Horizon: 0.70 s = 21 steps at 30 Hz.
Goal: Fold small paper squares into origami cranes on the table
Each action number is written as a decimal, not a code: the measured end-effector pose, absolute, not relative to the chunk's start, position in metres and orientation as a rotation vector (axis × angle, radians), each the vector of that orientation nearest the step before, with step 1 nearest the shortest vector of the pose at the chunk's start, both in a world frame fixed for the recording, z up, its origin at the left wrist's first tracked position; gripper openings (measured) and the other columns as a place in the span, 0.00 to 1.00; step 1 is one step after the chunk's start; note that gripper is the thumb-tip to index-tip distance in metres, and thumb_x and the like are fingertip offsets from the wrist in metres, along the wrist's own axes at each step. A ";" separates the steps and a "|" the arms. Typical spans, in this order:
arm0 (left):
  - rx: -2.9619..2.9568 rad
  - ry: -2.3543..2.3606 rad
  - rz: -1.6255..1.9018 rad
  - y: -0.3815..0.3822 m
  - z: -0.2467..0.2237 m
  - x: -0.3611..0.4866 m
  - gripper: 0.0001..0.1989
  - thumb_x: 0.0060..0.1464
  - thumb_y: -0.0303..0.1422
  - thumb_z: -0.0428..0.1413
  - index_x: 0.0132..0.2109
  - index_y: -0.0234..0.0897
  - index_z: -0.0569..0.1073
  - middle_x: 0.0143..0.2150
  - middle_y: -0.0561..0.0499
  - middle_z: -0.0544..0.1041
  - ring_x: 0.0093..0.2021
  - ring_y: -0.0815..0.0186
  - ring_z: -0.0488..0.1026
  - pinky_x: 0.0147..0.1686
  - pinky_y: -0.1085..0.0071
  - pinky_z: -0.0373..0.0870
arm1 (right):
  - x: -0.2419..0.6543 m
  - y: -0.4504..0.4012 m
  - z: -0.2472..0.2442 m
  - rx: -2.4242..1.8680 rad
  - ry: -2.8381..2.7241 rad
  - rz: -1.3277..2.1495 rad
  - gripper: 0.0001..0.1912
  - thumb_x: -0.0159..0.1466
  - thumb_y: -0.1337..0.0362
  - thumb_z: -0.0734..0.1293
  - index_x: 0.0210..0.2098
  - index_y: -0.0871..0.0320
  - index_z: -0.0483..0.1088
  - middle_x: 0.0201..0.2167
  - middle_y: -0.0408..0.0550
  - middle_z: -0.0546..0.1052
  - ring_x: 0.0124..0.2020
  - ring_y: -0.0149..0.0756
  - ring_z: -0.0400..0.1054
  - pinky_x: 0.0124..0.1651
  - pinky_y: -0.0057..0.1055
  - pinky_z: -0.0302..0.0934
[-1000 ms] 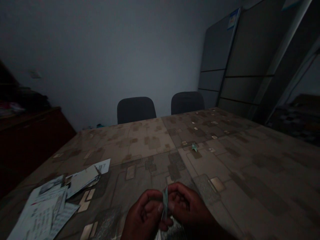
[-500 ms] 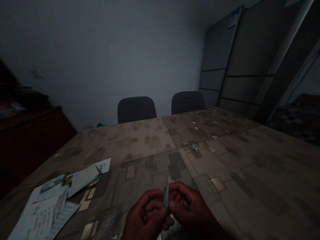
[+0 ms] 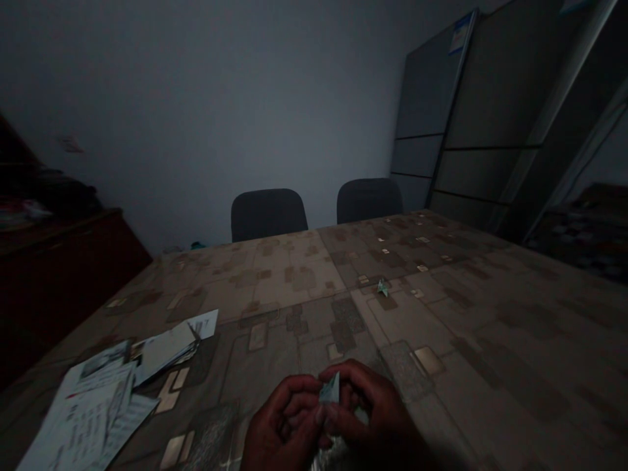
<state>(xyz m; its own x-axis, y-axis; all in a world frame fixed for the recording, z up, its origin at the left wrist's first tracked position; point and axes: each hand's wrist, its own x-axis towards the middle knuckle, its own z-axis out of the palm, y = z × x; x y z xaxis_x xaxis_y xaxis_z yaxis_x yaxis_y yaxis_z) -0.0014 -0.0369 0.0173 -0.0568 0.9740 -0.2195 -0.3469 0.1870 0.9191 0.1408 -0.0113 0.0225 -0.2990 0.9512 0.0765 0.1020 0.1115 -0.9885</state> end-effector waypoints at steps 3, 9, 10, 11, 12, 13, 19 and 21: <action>0.721 1.110 1.277 -0.037 0.020 0.000 0.20 0.33 0.40 0.71 0.32 0.35 0.76 0.21 0.53 0.79 0.20 0.70 0.73 0.21 0.77 0.67 | 0.140 -0.011 0.018 -1.062 -1.530 1.321 0.15 0.52 0.69 0.66 0.39 0.59 0.74 0.24 0.41 0.67 0.26 0.32 0.61 0.31 0.28 0.57; 0.724 1.119 1.249 -0.035 0.018 0.001 0.20 0.32 0.41 0.71 0.30 0.34 0.76 0.19 0.52 0.78 0.18 0.69 0.73 0.21 0.75 0.67 | 0.138 -0.009 0.010 -1.079 -1.446 1.387 0.11 0.52 0.67 0.65 0.35 0.61 0.73 0.21 0.40 0.66 0.24 0.30 0.62 0.28 0.26 0.57; 0.728 1.106 1.238 -0.035 0.017 0.000 0.20 0.32 0.41 0.71 0.30 0.34 0.76 0.19 0.52 0.78 0.19 0.68 0.73 0.21 0.75 0.67 | 0.138 -0.009 0.009 -1.073 -1.424 1.401 0.11 0.52 0.67 0.66 0.36 0.61 0.73 0.21 0.40 0.67 0.23 0.29 0.61 0.27 0.25 0.57; 0.730 1.091 1.231 -0.034 0.015 0.000 0.20 0.32 0.42 0.71 0.30 0.34 0.76 0.18 0.51 0.78 0.19 0.68 0.73 0.22 0.75 0.67 | 0.138 -0.009 0.009 -1.059 -1.406 1.413 0.11 0.52 0.67 0.66 0.36 0.61 0.72 0.22 0.40 0.68 0.23 0.29 0.61 0.27 0.25 0.57; 0.727 1.079 1.229 -0.034 0.014 0.000 0.20 0.32 0.42 0.71 0.29 0.34 0.75 0.18 0.51 0.78 0.19 0.68 0.73 0.22 0.75 0.67 | 0.137 -0.008 0.008 -1.043 -1.391 1.421 0.11 0.53 0.67 0.66 0.36 0.61 0.72 0.22 0.40 0.68 0.23 0.28 0.62 0.27 0.25 0.57; 0.721 1.070 1.228 -0.034 0.012 -0.001 0.20 0.33 0.42 0.71 0.28 0.34 0.75 0.18 0.51 0.78 0.19 0.68 0.73 0.22 0.75 0.67 | 0.137 -0.008 0.007 -1.030 -1.377 1.432 0.11 0.53 0.66 0.67 0.37 0.61 0.72 0.22 0.40 0.69 0.23 0.29 0.63 0.27 0.25 0.58; 0.708 1.056 1.193 -0.036 0.007 -0.002 0.17 0.37 0.41 0.70 0.24 0.34 0.72 0.18 0.52 0.76 0.20 0.68 0.72 0.22 0.76 0.64 | 0.137 -0.006 0.003 -1.008 -1.305 1.564 0.11 0.54 0.64 0.68 0.37 0.61 0.70 0.20 0.36 0.65 0.18 0.27 0.65 0.22 0.23 0.57; 0.718 1.071 1.202 -0.036 0.007 -0.003 0.17 0.37 0.42 0.69 0.24 0.35 0.72 0.17 0.53 0.75 0.19 0.69 0.71 0.23 0.75 0.65 | 0.137 -0.005 0.000 -0.987 -1.301 1.553 0.14 0.53 0.63 0.69 0.38 0.60 0.69 0.22 0.37 0.66 0.19 0.27 0.65 0.22 0.23 0.57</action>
